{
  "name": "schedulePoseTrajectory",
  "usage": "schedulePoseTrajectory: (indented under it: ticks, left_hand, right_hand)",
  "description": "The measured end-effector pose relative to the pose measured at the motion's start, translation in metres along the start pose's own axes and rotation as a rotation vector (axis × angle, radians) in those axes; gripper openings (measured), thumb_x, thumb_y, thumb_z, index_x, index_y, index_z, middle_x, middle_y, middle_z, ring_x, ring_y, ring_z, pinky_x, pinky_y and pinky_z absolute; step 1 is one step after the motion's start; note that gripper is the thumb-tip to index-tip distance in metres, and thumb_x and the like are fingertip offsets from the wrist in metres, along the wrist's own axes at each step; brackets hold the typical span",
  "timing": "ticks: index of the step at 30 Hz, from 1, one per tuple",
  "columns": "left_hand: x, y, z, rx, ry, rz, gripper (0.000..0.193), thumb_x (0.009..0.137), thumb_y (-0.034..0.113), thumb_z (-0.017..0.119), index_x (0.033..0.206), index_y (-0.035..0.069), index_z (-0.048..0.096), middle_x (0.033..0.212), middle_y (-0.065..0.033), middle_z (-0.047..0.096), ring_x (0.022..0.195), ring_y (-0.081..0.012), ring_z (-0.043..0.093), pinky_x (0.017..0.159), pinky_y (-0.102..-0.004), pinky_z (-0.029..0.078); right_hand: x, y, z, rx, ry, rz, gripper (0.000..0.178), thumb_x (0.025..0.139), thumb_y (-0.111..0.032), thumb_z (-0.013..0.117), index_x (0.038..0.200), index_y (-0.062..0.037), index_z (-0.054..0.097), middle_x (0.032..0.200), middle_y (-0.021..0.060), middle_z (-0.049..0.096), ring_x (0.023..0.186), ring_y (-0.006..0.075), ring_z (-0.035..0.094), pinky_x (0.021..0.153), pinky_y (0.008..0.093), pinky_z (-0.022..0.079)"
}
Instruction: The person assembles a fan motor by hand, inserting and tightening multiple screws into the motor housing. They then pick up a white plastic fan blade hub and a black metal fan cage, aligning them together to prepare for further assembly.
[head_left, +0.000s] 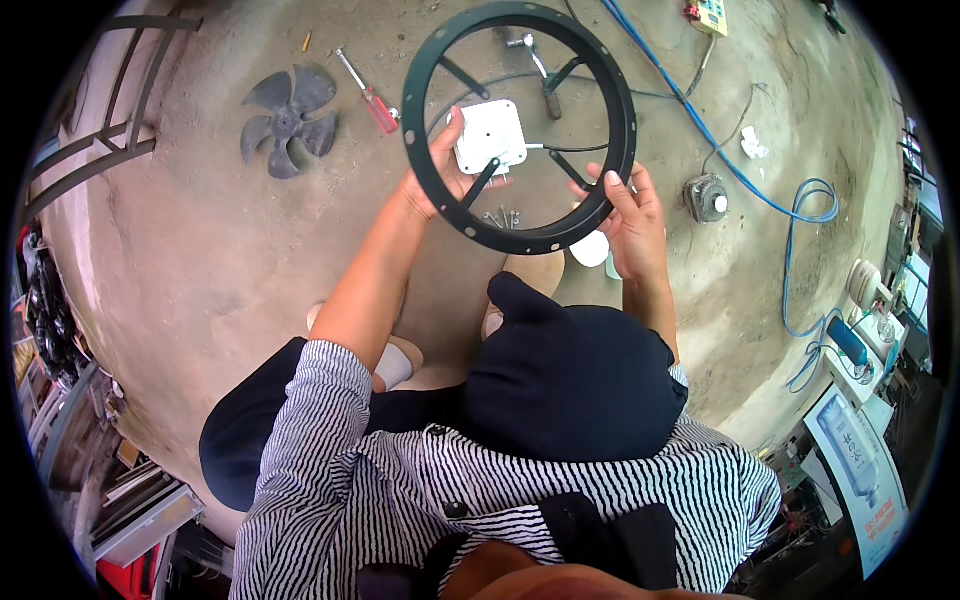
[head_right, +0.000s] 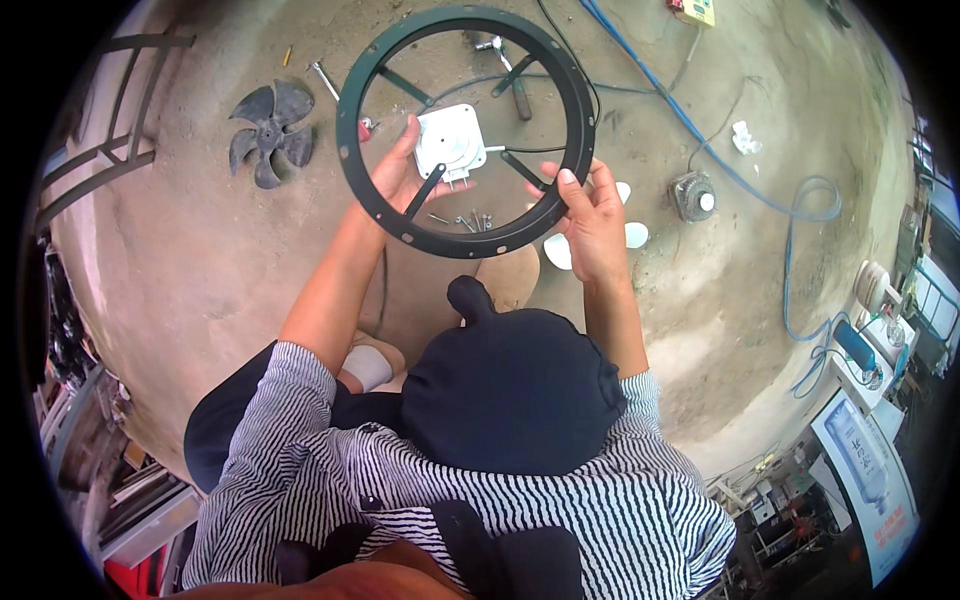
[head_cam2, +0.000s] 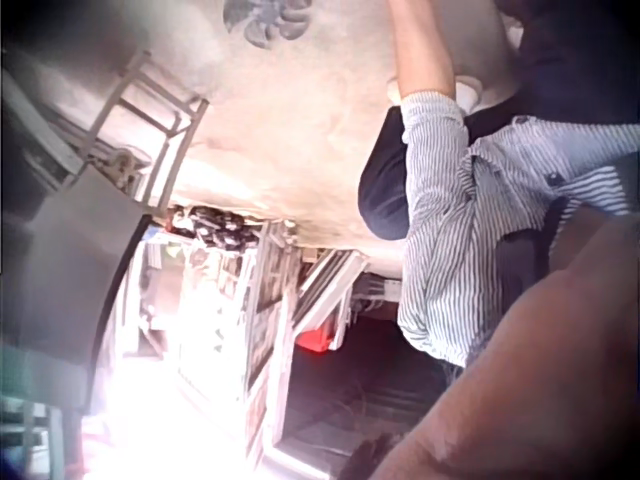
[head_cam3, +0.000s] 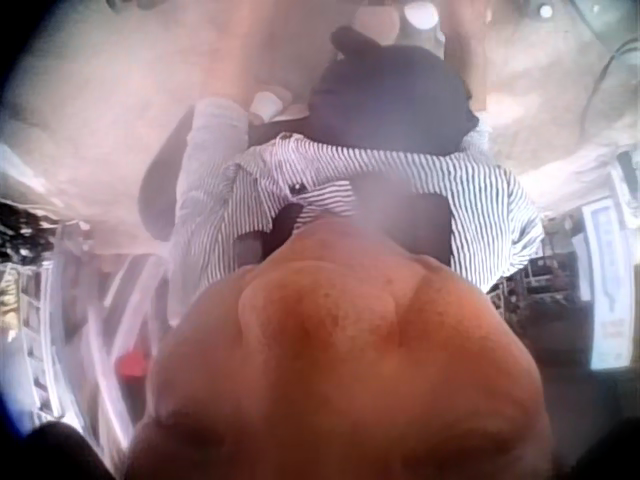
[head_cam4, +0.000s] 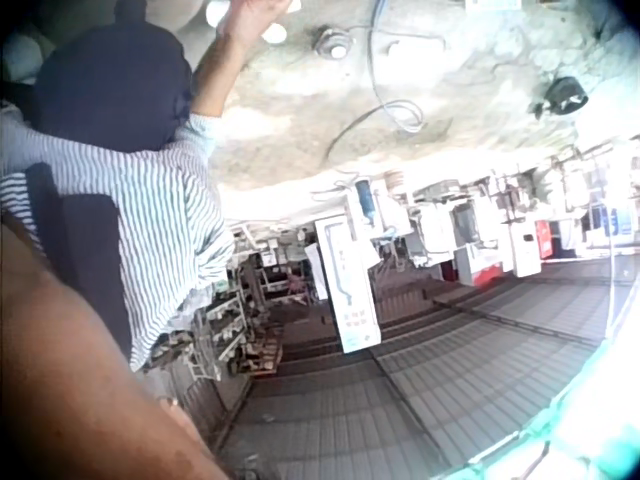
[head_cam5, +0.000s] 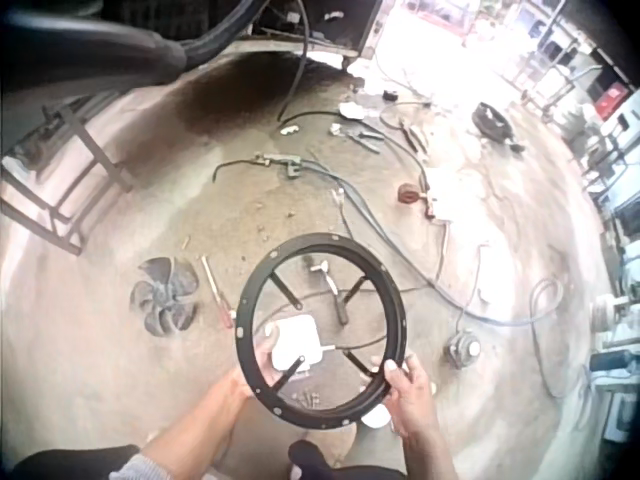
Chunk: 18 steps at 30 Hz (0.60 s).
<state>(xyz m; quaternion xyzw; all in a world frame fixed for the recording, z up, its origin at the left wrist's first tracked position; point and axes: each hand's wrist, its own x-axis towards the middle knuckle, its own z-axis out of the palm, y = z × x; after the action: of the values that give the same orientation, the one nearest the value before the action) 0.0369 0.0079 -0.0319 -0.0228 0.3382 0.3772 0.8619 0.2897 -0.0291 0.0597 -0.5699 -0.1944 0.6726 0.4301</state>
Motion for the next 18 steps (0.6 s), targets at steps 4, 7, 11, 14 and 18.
schedulePoseTrajectory:
  ticks: [4,7,11,14,18]
  left_hand:
    - [-0.012,0.017,0.004,0.048,-0.114,0.043,0.079,0.099,0.068,0.035,0.154,0.011,0.034,0.149,-0.0150,0.049,0.134,-0.0362,0.052,0.103,-0.0650,0.046]
    - [-0.018,0.023,0.007,0.015,-0.166,0.075,0.083,0.098,0.071,0.031,0.154,0.009,0.033,0.149,-0.0164,0.048,0.133,-0.0365,0.052,0.103,-0.0650,0.046]
    - [-0.024,0.028,0.013,0.034,-0.170,0.107,0.088,0.097,0.074,0.027,0.154,0.008,0.033,0.150,-0.0166,0.047,0.134,-0.0367,0.051,0.104,-0.0645,0.046]
    - [-0.026,0.029,0.015,-0.006,-0.172,0.097,0.089,0.097,0.074,0.024,0.154,0.007,0.033,0.150,-0.0167,0.047,0.133,-0.0366,0.052,0.104,-0.0639,0.047]
    - [-0.026,0.031,0.011,-0.054,-0.208,0.080,0.087,0.098,0.073,0.021,0.152,0.006,0.035,0.148,-0.0169,0.049,0.132,-0.0367,0.053,0.104,-0.0633,0.047]
  right_hand:
    - [0.003,0.004,0.022,-0.115,-0.074,0.018,0.027,0.102,-0.014,0.061,0.125,-0.0031,0.052,0.118,0.0134,0.067,0.100,0.0228,0.071,0.080,0.0338,0.062]
    - [0.006,0.004,0.032,-0.146,-0.128,-0.023,0.032,0.102,-0.015,0.062,0.130,-0.0023,0.052,0.117,0.0114,0.067,0.099,0.0193,0.068,0.078,0.0316,0.061]
    - [0.008,-0.002,0.035,-0.203,-0.119,-0.044,0.032,0.102,-0.016,0.061,0.129,-0.0028,0.053,0.117,0.0113,0.067,0.100,0.0205,0.069,0.079,0.0329,0.061]
    - [0.009,-0.005,0.032,-0.212,-0.112,-0.054,0.030,0.103,-0.016,0.060,0.129,-0.0032,0.053,0.118,0.0126,0.068,0.102,0.0236,0.071,0.082,0.0357,0.062]
    - [0.008,-0.003,0.032,-0.203,-0.095,-0.070,0.031,0.103,-0.016,0.060,0.130,-0.0029,0.052,0.119,0.0131,0.067,0.103,0.0244,0.070,0.081,0.0357,0.062]
